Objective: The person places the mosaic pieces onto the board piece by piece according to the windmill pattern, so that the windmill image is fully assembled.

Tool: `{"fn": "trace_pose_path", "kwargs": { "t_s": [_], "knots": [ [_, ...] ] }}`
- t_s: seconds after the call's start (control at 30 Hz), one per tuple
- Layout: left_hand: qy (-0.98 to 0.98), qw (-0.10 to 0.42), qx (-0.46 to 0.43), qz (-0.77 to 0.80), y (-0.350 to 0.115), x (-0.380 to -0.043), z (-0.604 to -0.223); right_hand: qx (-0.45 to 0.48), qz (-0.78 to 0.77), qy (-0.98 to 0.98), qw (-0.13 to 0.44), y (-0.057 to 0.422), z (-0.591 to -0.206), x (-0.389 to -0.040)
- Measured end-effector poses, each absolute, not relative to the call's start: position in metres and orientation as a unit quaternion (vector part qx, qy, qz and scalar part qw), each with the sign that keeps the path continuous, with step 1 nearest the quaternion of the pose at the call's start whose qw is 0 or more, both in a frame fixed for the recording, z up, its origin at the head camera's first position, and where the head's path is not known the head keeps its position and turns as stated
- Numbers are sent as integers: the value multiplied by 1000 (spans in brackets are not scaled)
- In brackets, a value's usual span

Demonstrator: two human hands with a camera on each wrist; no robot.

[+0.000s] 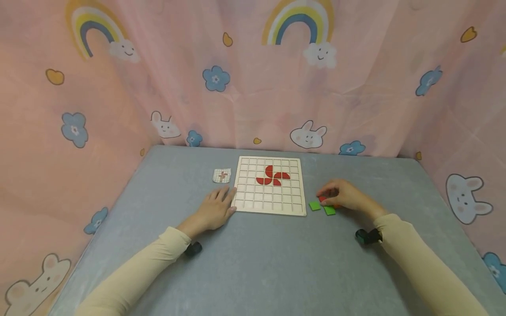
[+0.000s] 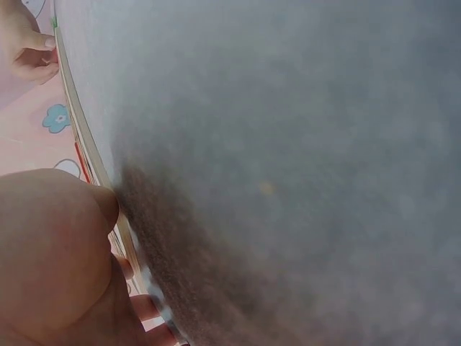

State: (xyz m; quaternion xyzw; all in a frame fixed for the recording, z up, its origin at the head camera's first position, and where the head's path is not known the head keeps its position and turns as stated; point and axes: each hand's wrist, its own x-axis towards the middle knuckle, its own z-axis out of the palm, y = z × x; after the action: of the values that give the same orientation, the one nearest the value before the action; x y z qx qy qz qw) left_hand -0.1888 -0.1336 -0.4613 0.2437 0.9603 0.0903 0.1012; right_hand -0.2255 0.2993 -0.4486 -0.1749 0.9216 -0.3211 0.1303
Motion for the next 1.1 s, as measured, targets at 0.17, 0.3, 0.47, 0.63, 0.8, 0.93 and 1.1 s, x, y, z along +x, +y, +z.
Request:
{"fn": "trace_pose_path", "kwargs": {
  "t_s": [0.17, 0.3, 0.47, 0.63, 0.8, 0.93, 1.1],
  "knots": [
    [960, 101, 248, 77, -135, -191, -466, -180, -334, 917, 122, 300, -453, -225],
    [960, 101, 246, 82, -134, -189, -462, -176, -325, 922, 115, 299, -454, -225],
    [960, 103, 247, 81, -134, -189, -462, -174, -325, 924, 97, 297, -453, -224],
    [959, 101, 251, 86, -135, -188, -462, -158, -335, 925, 85, 296, -450, -223],
    [959, 101, 249, 87, -135, -189, -463, -144, -352, 922, 74, 293, -443, -224],
    [960, 105, 248, 78, -135, -191, -466, -148, -365, 916, 70, 289, -438, -224],
    [960, 106, 243, 84, -134, -190, -463, -143, -365, 917, 78, 282, -433, -224]
  ]
}}
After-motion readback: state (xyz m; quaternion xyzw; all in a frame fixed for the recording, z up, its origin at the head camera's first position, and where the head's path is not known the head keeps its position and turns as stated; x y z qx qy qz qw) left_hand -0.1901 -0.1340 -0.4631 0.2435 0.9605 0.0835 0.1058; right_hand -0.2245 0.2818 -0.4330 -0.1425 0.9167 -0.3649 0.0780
